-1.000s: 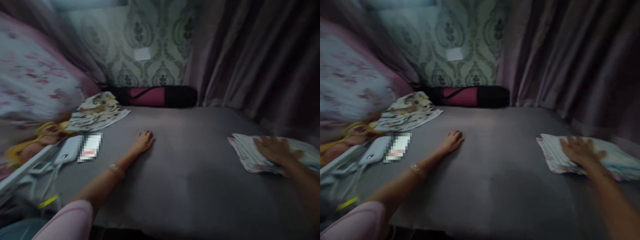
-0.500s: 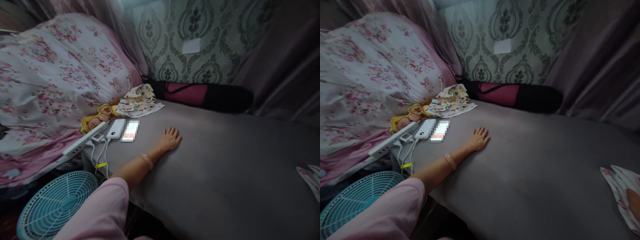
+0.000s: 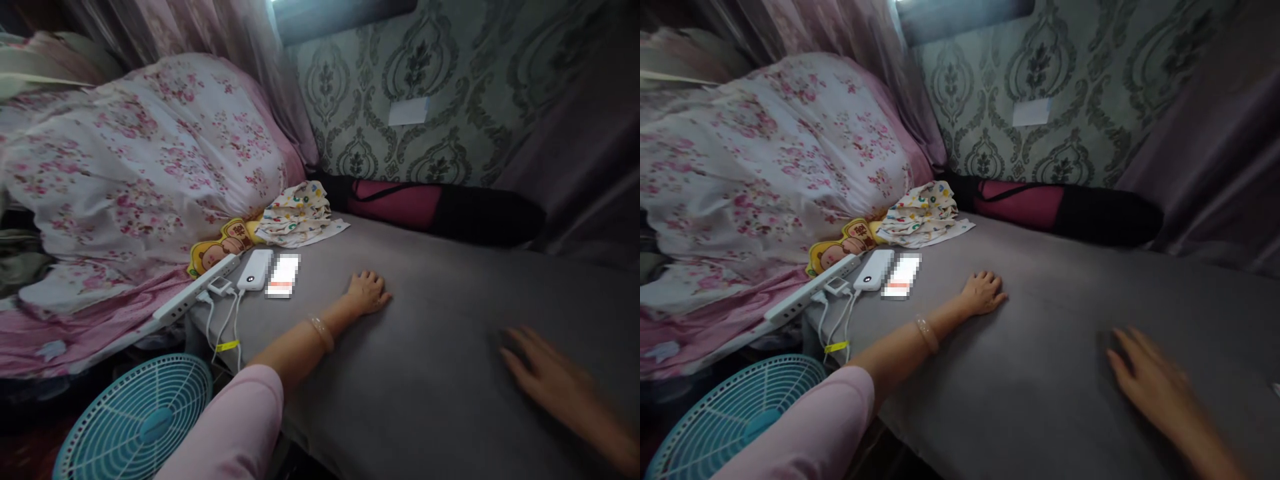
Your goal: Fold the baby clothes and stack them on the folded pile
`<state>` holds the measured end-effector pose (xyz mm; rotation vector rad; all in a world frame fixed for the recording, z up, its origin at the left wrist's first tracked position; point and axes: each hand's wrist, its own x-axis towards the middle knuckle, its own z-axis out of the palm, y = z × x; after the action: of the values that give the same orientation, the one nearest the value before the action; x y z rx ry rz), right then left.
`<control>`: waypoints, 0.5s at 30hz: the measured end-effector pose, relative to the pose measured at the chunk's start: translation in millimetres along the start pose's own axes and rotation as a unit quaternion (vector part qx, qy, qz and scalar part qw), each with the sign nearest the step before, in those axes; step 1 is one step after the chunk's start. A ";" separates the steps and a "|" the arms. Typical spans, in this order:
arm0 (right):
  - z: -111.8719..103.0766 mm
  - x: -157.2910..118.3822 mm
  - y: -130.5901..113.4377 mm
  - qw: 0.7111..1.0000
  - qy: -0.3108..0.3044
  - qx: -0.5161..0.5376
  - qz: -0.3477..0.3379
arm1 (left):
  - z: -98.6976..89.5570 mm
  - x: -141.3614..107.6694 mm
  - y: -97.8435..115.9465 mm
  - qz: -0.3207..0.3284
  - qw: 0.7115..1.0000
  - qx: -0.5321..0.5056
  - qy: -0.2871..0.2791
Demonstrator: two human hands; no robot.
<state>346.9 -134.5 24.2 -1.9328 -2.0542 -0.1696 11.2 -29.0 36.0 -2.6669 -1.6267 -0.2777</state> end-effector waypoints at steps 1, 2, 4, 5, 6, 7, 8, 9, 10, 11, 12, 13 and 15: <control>13.9 6.7 -18.5 0.999 -0.021 0.022 -0.030 | -3.9 2.3 -8.6 0.018 0.999 -0.024 -0.014; 25.0 10.7 -37.9 0.997 -0.036 0.042 -0.056 | -7.7 4.4 -19.4 0.036 0.997 -0.059 -0.033; 38.2 11.4 -74.2 0.991 -0.063 0.078 -0.088 | -15.0 6.5 -46.9 0.043 0.988 -0.137 -0.061; 41.3 8.9 -88.9 0.989 -0.071 0.086 -0.096 | -19.0 6.1 -63.0 0.027 0.984 -0.164 -0.064; 43.0 5.3 -100.2 0.988 -0.077 0.089 -0.101 | -23.4 4.8 -80.4 -0.004 0.983 -0.174 -0.052; 44.1 1.2 -108.0 0.988 -0.078 0.087 -0.105 | -28.4 2.7 -98.8 -0.046 0.986 -0.161 -0.026; 45.0 -2.7 -112.7 0.988 -0.076 0.083 -0.108 | -34.0 0.0 -117.7 -0.077 0.987 -0.140 -0.005; 46.2 -6.1 -114.8 0.988 -0.072 0.078 -0.112 | -40.3 -3.0 -136.7 -0.097 0.988 -0.124 0.008; 47.5 -8.8 -115.1 0.988 -0.067 0.074 -0.116 | -47.1 -6.0 -155.6 -0.124 0.986 -0.105 0.024; 48.8 -10.7 -114.5 0.988 -0.063 0.071 -0.120 | -54.2 -8.9 -173.9 -0.153 0.984 -0.085 0.040; 49.9 -11.8 -113.7 0.988 -0.060 0.068 -0.122 | -61.3 -11.5 -191.0 -0.181 0.980 -0.065 0.054; 50.7 -12.2 -113.0 0.988 -0.060 0.067 -0.123 | -67.9 -13.7 -206.7 -0.209 0.975 -0.045 0.066; 50.6 -11.8 -113.1 0.989 -0.058 0.064 -0.122 | -78.6 -17.0 -232.2 -0.243 0.967 -0.013 0.074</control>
<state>228.2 -139.8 -12.7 -1.6481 -2.3131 0.0209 -212.9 55.7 90.5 -2.1545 -2.2089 -0.4874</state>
